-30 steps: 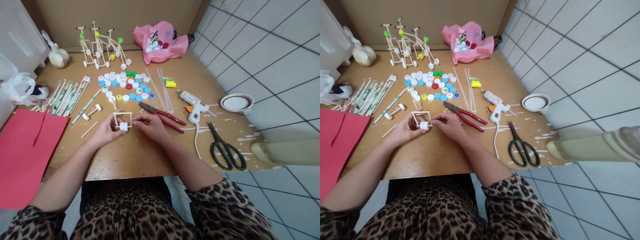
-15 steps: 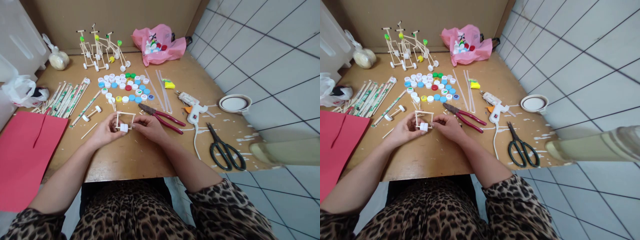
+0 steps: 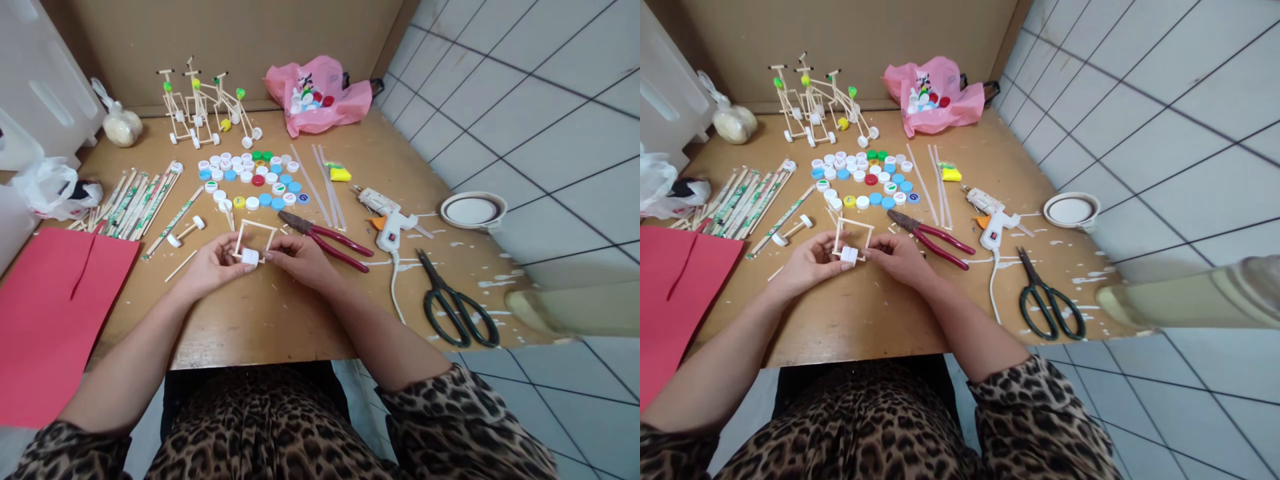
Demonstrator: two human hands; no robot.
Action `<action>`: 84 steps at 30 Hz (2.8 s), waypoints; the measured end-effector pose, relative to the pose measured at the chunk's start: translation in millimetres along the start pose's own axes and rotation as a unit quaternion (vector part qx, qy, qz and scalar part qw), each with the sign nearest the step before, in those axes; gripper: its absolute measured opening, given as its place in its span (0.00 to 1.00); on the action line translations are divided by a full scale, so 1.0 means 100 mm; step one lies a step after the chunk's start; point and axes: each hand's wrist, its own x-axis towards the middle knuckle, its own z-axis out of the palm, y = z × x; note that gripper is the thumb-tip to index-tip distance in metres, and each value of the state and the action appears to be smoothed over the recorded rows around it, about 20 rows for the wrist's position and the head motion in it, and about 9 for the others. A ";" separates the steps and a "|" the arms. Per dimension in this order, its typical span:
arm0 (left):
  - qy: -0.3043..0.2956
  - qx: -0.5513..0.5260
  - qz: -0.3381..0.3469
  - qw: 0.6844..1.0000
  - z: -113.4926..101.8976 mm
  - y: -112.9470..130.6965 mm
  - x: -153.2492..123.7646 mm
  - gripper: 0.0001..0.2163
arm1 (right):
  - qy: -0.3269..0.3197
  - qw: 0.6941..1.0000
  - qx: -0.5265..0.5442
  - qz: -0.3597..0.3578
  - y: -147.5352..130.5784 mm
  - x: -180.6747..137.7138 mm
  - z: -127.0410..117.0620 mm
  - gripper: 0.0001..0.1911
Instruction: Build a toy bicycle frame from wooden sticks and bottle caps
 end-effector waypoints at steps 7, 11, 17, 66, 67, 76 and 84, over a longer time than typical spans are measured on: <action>-0.019 0.017 -0.018 1.000 0.01 0.03 -0.01 0.24 | 0.051 0.998 0.033 -0.002 -0.10 -0.03 -0.04 0.21; -0.037 0.041 -0.035 0.998 0.00 0.03 -0.01 0.24 | 0.062 0.998 0.029 0.001 -0.12 -0.04 -0.07 0.21; -0.037 0.022 -0.030 0.999 -0.01 0.00 0.00 0.22 | 0.073 0.997 0.000 0.012 -0.09 -0.03 -0.05 0.20; 0.063 -0.051 0.024 0.996 -0.03 0.05 0.03 0.19 | 0.045 0.999 -0.022 -0.012 0.02 -0.03 -0.10 0.16; 0.062 -0.050 0.024 0.997 -0.03 0.05 0.03 0.19 | 0.045 0.999 -0.022 -0.012 0.02 -0.03 -0.10 0.16; 0.056 -0.055 0.033 0.996 -0.02 0.06 0.03 0.19 | 0.053 0.998 -0.020 0.015 -0.05 -0.05 -0.08 0.14; 0.054 -0.056 0.040 0.996 0.01 0.04 0.03 0.18 | 0.047 0.999 -0.009 -0.017 -0.02 -0.03 -0.04 0.15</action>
